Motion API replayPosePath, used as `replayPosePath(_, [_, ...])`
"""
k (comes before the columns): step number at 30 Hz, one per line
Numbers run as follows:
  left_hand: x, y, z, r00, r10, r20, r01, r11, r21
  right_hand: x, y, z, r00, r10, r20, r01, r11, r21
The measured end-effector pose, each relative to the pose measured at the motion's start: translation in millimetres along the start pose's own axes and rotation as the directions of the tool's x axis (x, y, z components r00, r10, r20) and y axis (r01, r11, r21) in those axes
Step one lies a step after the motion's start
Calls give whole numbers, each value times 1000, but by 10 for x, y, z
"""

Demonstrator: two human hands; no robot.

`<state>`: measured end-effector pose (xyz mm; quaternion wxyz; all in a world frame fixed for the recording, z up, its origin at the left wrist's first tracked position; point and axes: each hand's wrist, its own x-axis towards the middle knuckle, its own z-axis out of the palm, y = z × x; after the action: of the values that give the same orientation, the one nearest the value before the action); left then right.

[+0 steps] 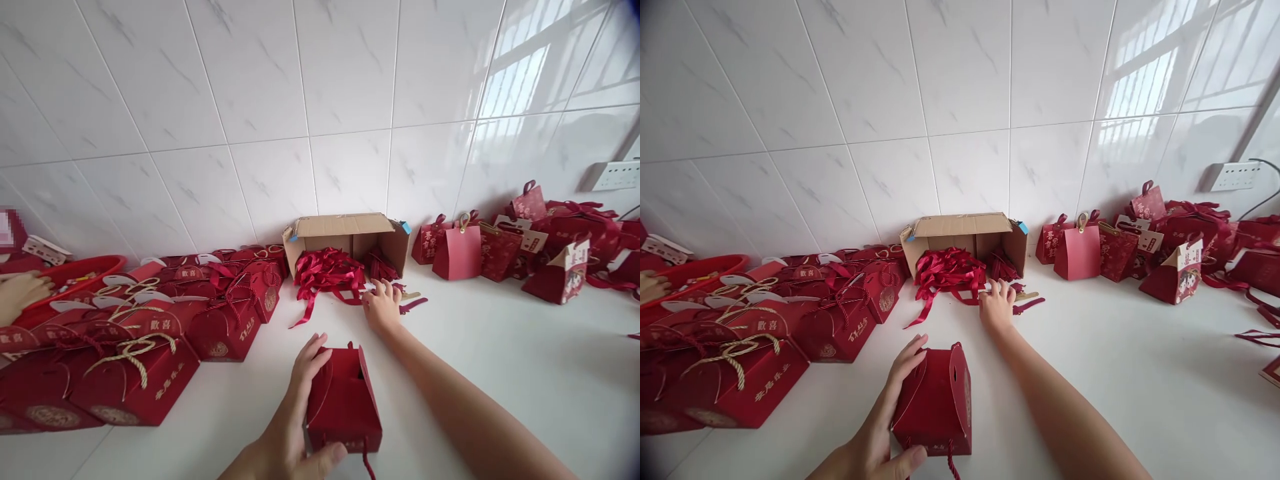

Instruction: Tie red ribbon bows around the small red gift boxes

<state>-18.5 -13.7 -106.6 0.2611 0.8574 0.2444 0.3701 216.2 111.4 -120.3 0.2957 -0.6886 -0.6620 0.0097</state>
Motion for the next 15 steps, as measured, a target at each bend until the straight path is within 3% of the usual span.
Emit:
replayPosePath(4, [15, 2, -10, 1000, 16, -1, -16, 1000, 3, 67, -132, -226, 997, 42, -71, -28, 981, 193])
replayPosePath(6, [21, -2, -16, 1000, 24, 11, -25, 1000, 16, 125, -185, -474, 994, 54, -92, -24, 953, 303])
replayPosePath(9, [25, -2, -9, 999, 38, 13, -38, 999, 32, 142, -221, -998, 984, 16, -180, 80, 854, 515])
replayPosePath(10, [24, 0, -1, 999, 40, -1, -40, 999, 26, 112, -221, -1191, 954, 39, -296, 194, 674, 713])
replayPosePath(12, [20, 9, 17, 998, 48, -39, -47, 999, 19, -9, -205, -1555, 903, 79, -422, 304, 575, 759])
replayPosePath(14, [23, 21, 22, 995, 58, -83, -55, 998, 43, -191, -160, -1849, 807, 192, -558, 450, 412, 792])
replayPosePath(15, [29, 27, 13, 992, 67, -106, -60, 996, 64, -293, -127, -1961, 769, 211, -603, 498, 394, 773])
